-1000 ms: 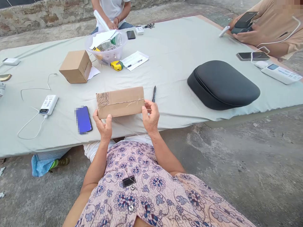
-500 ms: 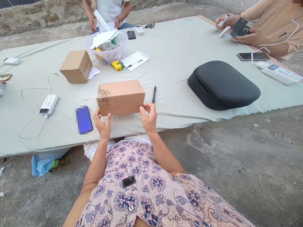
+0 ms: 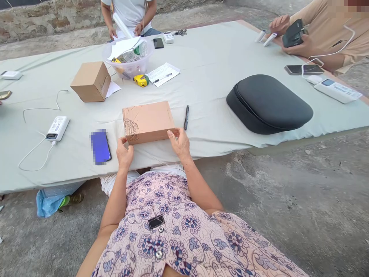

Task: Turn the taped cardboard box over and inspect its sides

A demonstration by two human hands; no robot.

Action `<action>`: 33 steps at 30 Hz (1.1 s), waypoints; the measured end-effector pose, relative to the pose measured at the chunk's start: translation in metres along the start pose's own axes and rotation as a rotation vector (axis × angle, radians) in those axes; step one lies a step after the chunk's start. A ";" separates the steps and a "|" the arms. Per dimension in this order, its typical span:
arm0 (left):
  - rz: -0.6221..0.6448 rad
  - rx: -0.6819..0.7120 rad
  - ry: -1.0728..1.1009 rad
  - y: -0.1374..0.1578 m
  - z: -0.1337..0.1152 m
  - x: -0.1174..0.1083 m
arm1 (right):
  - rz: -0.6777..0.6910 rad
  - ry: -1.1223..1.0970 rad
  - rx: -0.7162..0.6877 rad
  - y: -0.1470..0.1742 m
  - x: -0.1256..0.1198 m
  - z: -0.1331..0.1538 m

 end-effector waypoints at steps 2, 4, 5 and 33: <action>0.013 0.046 0.095 0.002 -0.005 -0.001 | -0.039 -0.057 -0.034 -0.001 0.000 0.002; 0.030 0.107 0.183 0.005 -0.011 0.000 | -0.058 -0.093 -0.084 -0.001 0.003 0.005; 0.040 0.130 0.222 0.005 -0.014 0.001 | -0.055 -0.099 -0.107 -0.001 0.005 0.008; -0.080 0.053 0.024 0.014 -0.042 0.007 | 0.009 0.151 -0.093 0.010 0.006 0.034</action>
Point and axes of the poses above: each hand's wrist, its own y-axis away from the middle knuckle, its own x-axis out of the palm, z = x × y, the point moved 1 cm from there along -y, towards the middle knuckle, and after that the axes turned 8 degrees about y, right-handed, at the moved point
